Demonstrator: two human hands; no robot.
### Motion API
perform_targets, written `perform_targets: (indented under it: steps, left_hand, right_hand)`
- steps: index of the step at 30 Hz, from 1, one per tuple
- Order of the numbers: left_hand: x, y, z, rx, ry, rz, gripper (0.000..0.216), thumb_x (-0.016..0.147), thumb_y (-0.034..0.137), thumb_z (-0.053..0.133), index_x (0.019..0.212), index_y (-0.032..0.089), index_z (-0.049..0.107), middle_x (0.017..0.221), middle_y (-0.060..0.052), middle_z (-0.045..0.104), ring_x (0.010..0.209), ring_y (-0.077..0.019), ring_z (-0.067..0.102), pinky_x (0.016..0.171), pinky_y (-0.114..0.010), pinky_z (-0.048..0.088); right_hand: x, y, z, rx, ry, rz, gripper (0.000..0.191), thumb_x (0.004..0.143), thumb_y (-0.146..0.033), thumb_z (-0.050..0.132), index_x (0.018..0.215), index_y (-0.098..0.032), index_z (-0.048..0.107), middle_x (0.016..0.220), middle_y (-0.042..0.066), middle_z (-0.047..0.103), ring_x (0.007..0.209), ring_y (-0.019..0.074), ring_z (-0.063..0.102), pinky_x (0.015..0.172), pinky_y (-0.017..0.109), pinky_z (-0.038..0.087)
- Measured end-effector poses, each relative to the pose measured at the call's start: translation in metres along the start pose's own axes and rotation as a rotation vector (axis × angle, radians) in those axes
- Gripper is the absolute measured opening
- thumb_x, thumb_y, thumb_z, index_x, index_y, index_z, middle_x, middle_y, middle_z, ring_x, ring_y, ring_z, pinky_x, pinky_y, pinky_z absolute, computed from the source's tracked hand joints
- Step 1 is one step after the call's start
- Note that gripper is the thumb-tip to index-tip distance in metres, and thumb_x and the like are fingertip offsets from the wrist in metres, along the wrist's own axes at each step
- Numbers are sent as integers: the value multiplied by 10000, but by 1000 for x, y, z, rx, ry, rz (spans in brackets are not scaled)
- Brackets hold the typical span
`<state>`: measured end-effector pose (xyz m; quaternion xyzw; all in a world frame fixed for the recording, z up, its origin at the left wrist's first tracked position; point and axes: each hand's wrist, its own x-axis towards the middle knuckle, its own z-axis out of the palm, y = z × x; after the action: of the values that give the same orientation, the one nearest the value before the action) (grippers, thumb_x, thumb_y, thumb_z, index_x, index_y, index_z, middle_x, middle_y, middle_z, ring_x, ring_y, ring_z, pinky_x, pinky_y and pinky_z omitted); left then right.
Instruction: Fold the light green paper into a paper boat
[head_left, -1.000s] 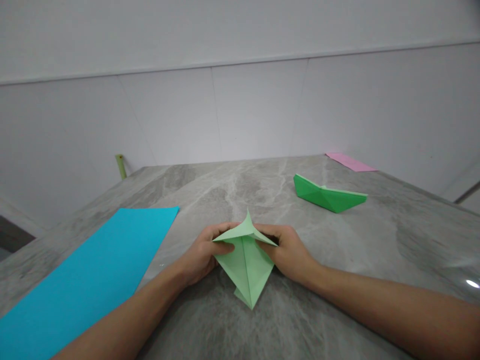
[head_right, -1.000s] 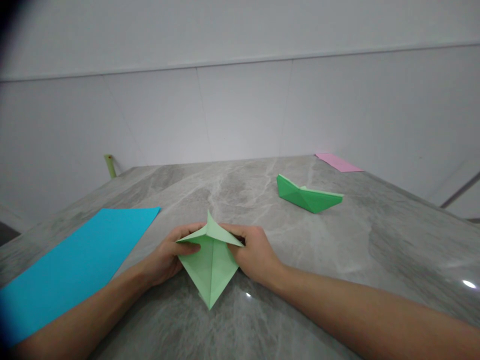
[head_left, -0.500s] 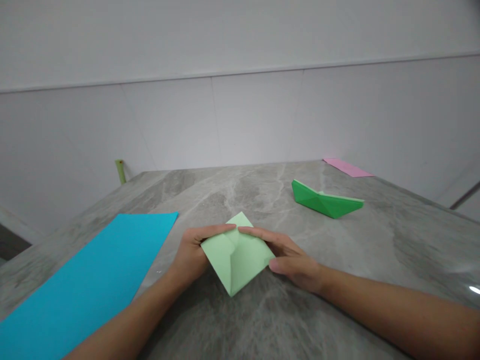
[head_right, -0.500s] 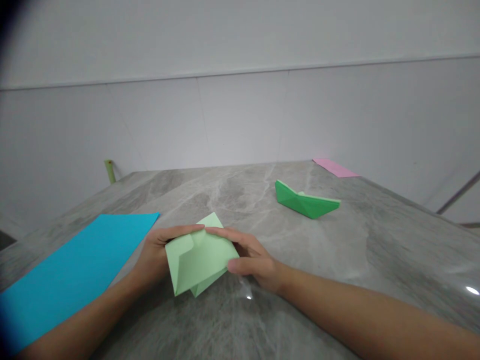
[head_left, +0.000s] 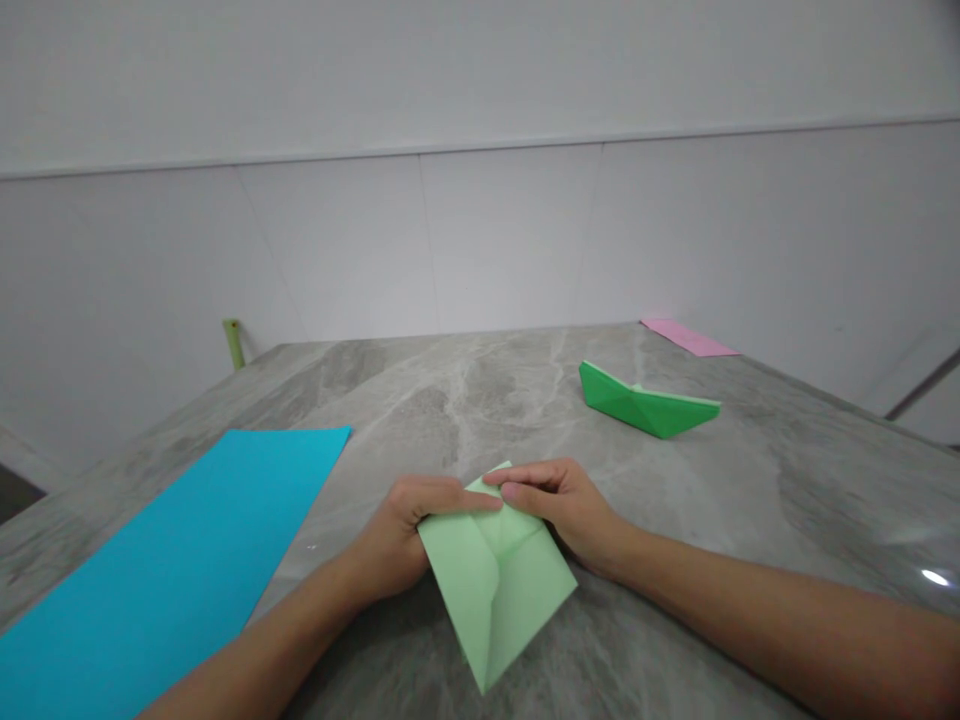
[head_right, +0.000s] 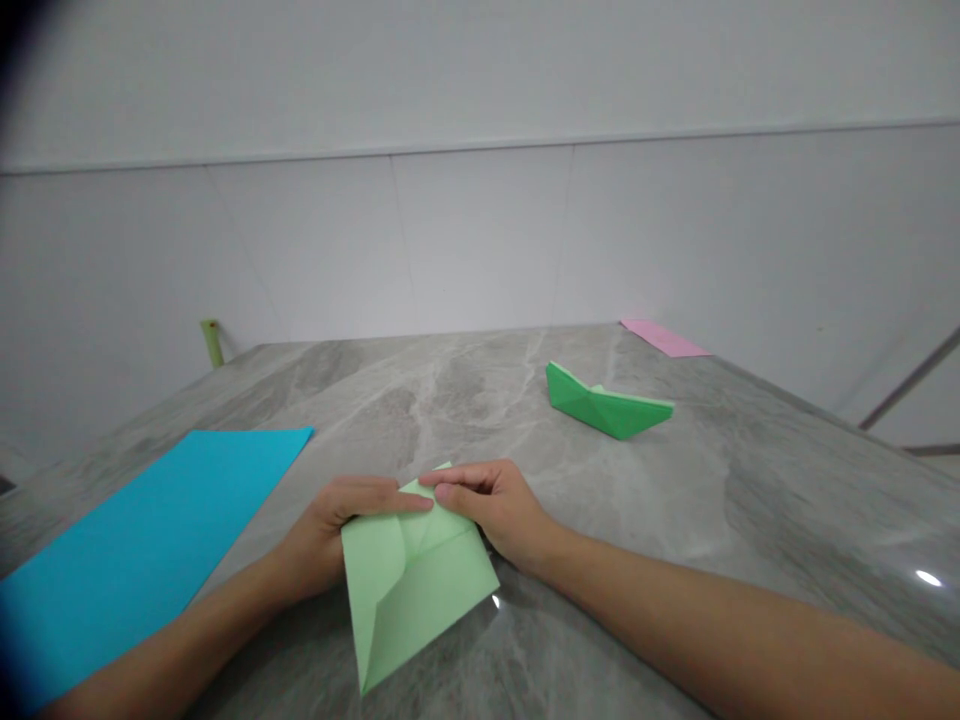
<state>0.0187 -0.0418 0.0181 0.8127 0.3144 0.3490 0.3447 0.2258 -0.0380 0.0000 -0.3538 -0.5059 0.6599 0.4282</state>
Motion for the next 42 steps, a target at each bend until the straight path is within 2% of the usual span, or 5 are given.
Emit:
perform_targets:
  steps: [4,9,18,23,42]
  left_hand:
    - [-2,-5,1,-18,-63,-3,254,860,204,532,1009,218,738,711,-35,633,564,-99,534,512,-194,382]
    - [-3,-7,2,-36,-89,10,271,857,157,518,1002,218,739,749,-48,646,583,-102,554,519,-194,397]
    - [-1,1,2,-134,-117,32,276,858,119,515,986,216,739,849,-63,678,653,-111,613,551,-191,445]
    - [1,4,3,-154,-129,40,277,861,117,511,979,218,740,849,-56,677,657,-105,613,554,-185,446]
    - [-1,0,3,10,-21,126,352,819,46,464,1033,182,707,706,-8,572,579,-79,495,521,-179,355]
  right_hand:
    - [3,1,0,84,25,11,404,661,-335,781,1026,-171,724,619,-2,664,500,83,526,514,218,399]
    - [5,2,-3,165,15,18,794,673,-294,778,1383,-205,434,553,-44,629,423,95,503,435,209,375]
    - [8,0,-2,246,71,55,520,638,-244,800,1127,-162,643,657,13,692,532,121,588,533,247,444]
    - [10,1,-1,201,107,83,221,637,-290,793,726,-114,695,575,14,651,486,102,546,489,231,408]
    - [6,-3,0,155,73,163,304,612,-389,796,651,-110,681,586,69,690,473,161,599,477,274,450]
